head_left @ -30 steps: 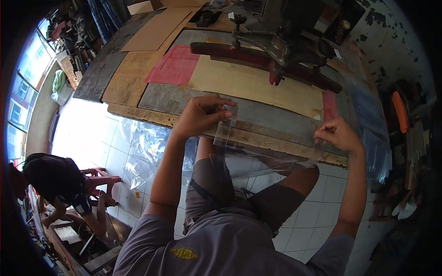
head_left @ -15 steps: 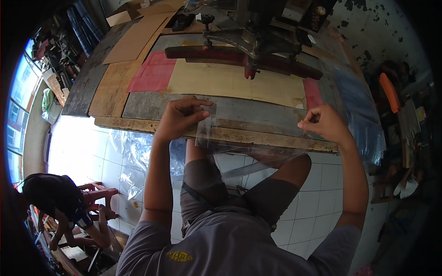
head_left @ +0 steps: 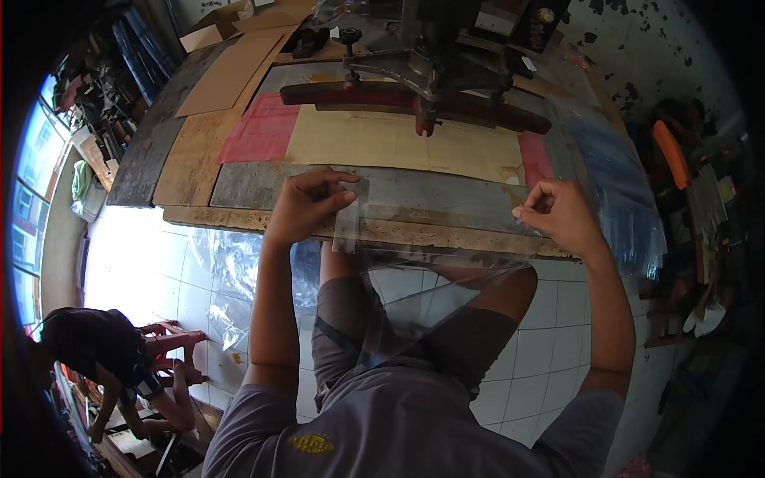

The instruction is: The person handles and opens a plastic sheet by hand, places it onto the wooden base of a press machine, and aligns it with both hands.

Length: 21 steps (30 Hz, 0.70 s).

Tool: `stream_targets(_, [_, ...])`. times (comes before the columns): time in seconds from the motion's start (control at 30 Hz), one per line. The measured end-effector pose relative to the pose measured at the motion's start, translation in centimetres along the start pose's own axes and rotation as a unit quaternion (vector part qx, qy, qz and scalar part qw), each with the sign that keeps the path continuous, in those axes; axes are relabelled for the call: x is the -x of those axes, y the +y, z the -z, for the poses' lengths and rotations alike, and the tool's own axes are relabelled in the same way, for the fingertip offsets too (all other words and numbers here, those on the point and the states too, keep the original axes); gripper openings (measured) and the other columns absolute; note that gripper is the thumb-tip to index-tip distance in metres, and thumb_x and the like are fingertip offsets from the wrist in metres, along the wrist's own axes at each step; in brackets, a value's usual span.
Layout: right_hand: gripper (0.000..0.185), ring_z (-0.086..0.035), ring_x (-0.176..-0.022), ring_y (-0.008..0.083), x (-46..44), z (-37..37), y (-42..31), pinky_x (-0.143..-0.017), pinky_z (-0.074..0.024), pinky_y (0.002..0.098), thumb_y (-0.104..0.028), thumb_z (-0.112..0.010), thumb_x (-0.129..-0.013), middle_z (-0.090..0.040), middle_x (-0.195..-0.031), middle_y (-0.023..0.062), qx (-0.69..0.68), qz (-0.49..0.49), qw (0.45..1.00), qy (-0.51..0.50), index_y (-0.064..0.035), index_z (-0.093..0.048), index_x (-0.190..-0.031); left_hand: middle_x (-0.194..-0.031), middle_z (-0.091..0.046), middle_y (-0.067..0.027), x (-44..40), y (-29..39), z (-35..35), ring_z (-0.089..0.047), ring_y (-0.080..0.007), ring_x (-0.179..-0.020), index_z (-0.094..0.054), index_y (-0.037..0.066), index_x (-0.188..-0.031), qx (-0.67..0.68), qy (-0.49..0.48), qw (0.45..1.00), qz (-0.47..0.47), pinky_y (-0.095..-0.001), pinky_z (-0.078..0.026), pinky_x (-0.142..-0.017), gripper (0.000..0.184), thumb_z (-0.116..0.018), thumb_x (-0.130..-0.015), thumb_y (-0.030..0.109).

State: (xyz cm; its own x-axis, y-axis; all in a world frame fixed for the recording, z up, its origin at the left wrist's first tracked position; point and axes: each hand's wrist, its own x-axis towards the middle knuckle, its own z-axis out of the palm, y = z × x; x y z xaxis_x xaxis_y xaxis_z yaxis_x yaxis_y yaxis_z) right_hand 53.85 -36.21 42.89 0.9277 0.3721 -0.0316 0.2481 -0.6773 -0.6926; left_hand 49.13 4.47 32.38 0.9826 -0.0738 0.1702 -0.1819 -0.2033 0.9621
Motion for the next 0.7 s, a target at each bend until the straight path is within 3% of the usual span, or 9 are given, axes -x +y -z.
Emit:
stream_targets(0.23, [0.022,-0.061,-0.066,0.0057,0.8,0.4,-1.2,-0.059,-0.048,0.024,-0.009,-0.083,-0.086,-0.067,-0.072,0.0022,-0.016,0.001,1.0,0.02,-0.0001,-0.064,-0.081,-0.08,-0.057,0.0052,0.0,-0.5,0.1,-0.053,-0.0026,-0.074,-0.073,-0.002,-0.117,0.025,0.005,1.0,-0.005,-0.0213,-0.045,-0.072,0.03,-0.081,-0.09,0.007])
stream_targets(0.53, [0.035,-0.056,-0.071,0.002,1.0,0.6,0.0,-0.062,-0.0455,0.0216,0.001,-0.081,-0.086,-0.063,-0.077,-0.0015,-0.067,0.059,0.995,0.034,-0.0078,-0.048,-0.081,-0.082,-0.061,0.0057,0.0,-0.6,0.0,-0.052,-0.0015,-0.073,-0.076,0.001,-0.116,0.038,0.008,0.999,-0.026,-0.0199,-0.043,-0.066,0.027,-0.081,-0.091,0.01])
stream_targets(0.7, [0.03,-0.058,-0.074,0.0031,1.6,1.3,-1.3,-0.067,-0.0485,0.0216,0.002,-0.079,-0.088,-0.063,-0.078,-0.0005,-0.063,0.046,0.997,0.014,-0.0067,-0.05,-0.084,-0.084,-0.062,0.0052,0.1,-0.7,0.1,-0.054,-0.0015,-0.073,-0.076,0.001,-0.117,0.042,0.007,0.999,-0.018,-0.0199,-0.044,-0.066,0.028,-0.081,-0.091,0.011])
